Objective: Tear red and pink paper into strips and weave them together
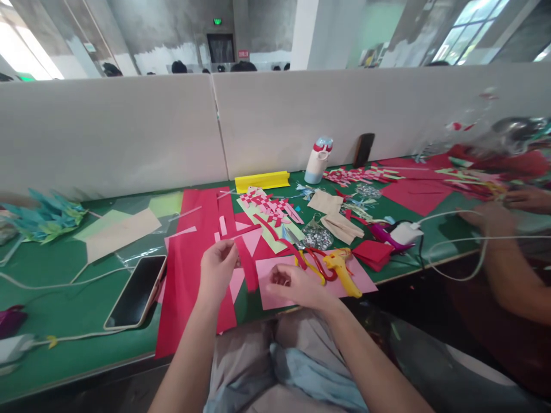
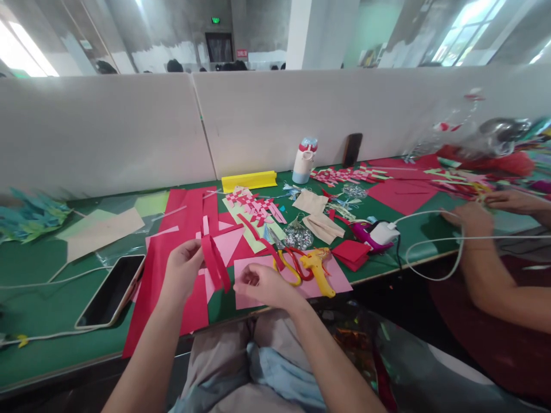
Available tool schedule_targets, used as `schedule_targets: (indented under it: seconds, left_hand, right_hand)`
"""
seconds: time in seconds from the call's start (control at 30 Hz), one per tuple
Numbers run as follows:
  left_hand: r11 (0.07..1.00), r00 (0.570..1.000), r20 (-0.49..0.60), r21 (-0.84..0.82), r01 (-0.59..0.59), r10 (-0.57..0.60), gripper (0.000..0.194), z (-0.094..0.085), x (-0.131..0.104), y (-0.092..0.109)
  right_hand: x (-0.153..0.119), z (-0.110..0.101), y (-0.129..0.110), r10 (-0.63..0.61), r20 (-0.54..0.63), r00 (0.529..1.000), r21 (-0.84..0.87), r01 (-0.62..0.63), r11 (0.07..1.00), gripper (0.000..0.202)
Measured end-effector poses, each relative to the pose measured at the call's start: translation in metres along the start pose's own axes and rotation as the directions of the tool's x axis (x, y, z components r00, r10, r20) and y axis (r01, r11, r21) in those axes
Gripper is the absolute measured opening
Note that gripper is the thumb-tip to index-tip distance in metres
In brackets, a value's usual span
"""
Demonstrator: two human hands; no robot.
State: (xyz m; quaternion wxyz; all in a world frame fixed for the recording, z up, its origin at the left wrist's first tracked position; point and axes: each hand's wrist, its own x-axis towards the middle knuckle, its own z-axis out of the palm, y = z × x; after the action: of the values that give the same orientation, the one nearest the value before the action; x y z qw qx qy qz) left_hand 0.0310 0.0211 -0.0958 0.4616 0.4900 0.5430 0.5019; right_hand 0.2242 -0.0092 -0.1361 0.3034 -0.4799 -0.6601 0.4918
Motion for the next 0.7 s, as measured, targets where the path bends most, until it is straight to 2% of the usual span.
schedule_targets:
  seconds: [0.17,0.3,0.4,0.47,0.57,0.63,0.7]
  left_hand:
    - [0.941,0.993,0.049,0.319,-0.117,0.106,0.027,-0.005,-0.005,0.007]
    - [0.764,0.972,0.09,0.604,-0.227,0.218,0.025,-0.005,-0.012,0.02]
    - [0.649,0.948,0.118,0.704,-0.289,0.294,0.022,-0.006,-0.017,0.026]
    - [0.626,0.94,0.124,0.718,-0.306,0.317,0.02,-0.008,-0.018,0.027]
    - [0.684,0.95,0.146,0.664,-0.301,0.276,0.02,-0.01,-0.019,0.027]
    - [0.796,0.963,0.196,0.546,-0.262,0.183,0.021,-0.009,-0.019,0.027]
    - [0.931,0.961,0.272,0.336,-0.145,0.052,0.023,-0.007,-0.021,0.027]
  right_hand:
    - [0.012,-0.006,-0.021,-0.017,-0.082,0.997,0.057,0.022,0.998,0.041]
    - [0.024,-0.006,-0.044,-0.076,-0.074,0.994,0.222,0.091,0.971,0.051]
    - [0.031,-0.009,-0.053,-0.086,-0.077,0.993,0.375,0.108,0.92,0.053]
    - [0.033,-0.012,-0.056,-0.119,-0.081,0.99,0.369,0.14,0.919,0.046]
    - [0.033,-0.015,-0.063,-0.177,-0.091,0.98,0.266,0.195,0.944,0.033]
    - [0.033,-0.014,-0.067,-0.172,-0.133,0.976,0.241,0.2,0.95,0.03]
    - [0.034,-0.013,-0.068,-0.161,-0.181,0.97,0.233,0.201,0.951,0.028]
